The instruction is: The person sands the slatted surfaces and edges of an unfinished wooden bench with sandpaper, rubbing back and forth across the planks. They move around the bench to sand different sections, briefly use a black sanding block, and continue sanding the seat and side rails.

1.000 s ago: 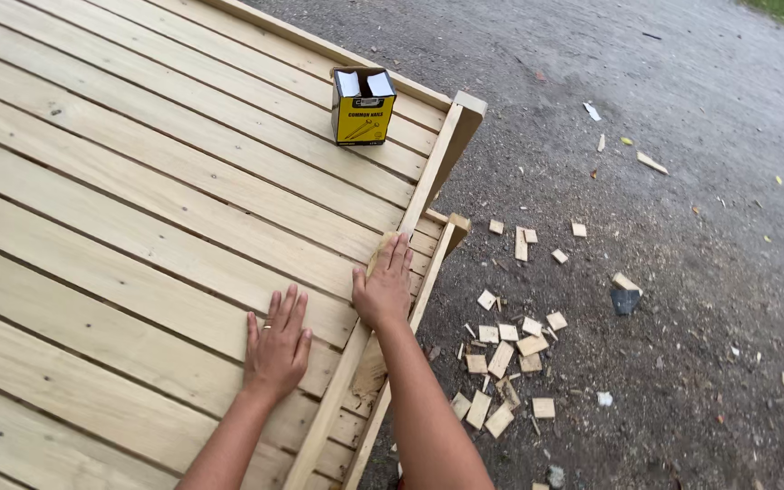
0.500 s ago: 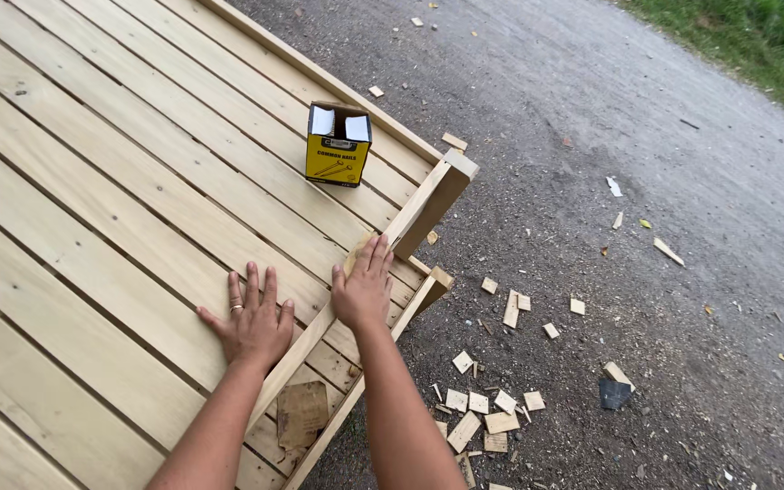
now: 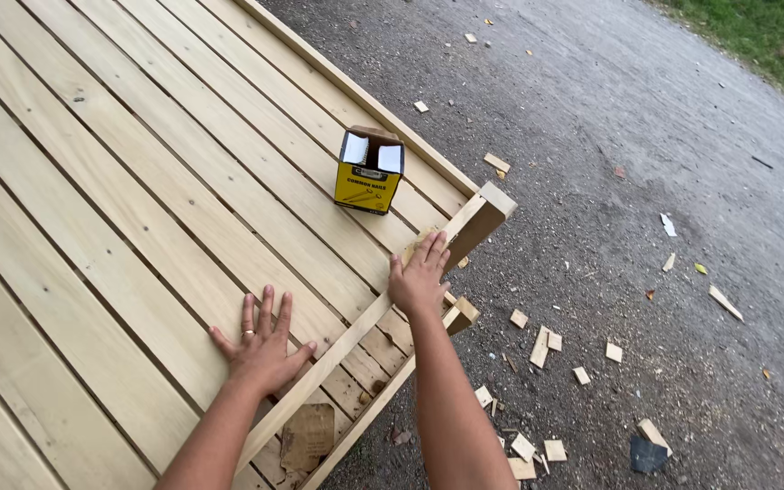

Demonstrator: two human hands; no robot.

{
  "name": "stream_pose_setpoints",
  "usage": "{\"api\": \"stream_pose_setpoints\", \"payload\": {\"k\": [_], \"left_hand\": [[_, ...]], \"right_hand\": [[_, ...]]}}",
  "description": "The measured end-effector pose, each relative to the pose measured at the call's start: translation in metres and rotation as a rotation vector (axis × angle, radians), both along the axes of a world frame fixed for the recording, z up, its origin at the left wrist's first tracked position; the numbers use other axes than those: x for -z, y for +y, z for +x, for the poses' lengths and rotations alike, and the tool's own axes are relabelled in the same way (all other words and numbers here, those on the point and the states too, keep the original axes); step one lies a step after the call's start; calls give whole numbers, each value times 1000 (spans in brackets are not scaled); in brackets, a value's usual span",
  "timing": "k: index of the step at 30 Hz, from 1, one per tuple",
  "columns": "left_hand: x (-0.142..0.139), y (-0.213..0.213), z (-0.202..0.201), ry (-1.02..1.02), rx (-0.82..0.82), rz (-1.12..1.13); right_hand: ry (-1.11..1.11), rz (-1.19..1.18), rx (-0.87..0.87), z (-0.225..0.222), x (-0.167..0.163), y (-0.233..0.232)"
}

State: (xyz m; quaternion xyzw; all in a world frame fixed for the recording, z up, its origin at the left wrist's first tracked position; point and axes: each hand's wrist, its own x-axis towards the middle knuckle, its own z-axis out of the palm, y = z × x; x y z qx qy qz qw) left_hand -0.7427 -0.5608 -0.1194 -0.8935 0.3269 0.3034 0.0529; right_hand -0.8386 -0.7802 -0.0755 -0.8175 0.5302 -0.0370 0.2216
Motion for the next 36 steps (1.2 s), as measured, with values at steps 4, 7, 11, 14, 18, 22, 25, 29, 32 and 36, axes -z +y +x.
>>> {"api": "stream_pose_setpoints", "payload": {"k": [4,7,11,14,18,22,25,29,32,36], "left_hand": [[3,-4,5,41,-32,-6],[6,-5,3,1,-37,-11],[4,-8,1,-39,-52,-19],[-3,-18,2,-15,-97,-7],[-16,-54,3,56,-264,-161],[-26,-101,-9,-27,-285,-376],[-32,-148,-36,31,-162,-481],[-46,-207,-63,22,-25,-615],[-56,-253,-71,33,-43,-664],[-70,-323,-69,-62,-114,-712]], "right_hand": [[34,-24,0,5,-4,-37],[69,-49,-37,7,-6,-60],[76,-155,-119,11,-9,-78],[-64,-178,-100,10,-9,-81],[-178,-268,-102,8,-7,-78],[-247,-514,-200,5,-2,-78],[-248,-473,-253,-3,1,-81],[-277,-378,-485,-28,5,-102],[-342,-274,-539,-47,-3,-137],[-414,-430,-541,-70,-21,-207]]}}
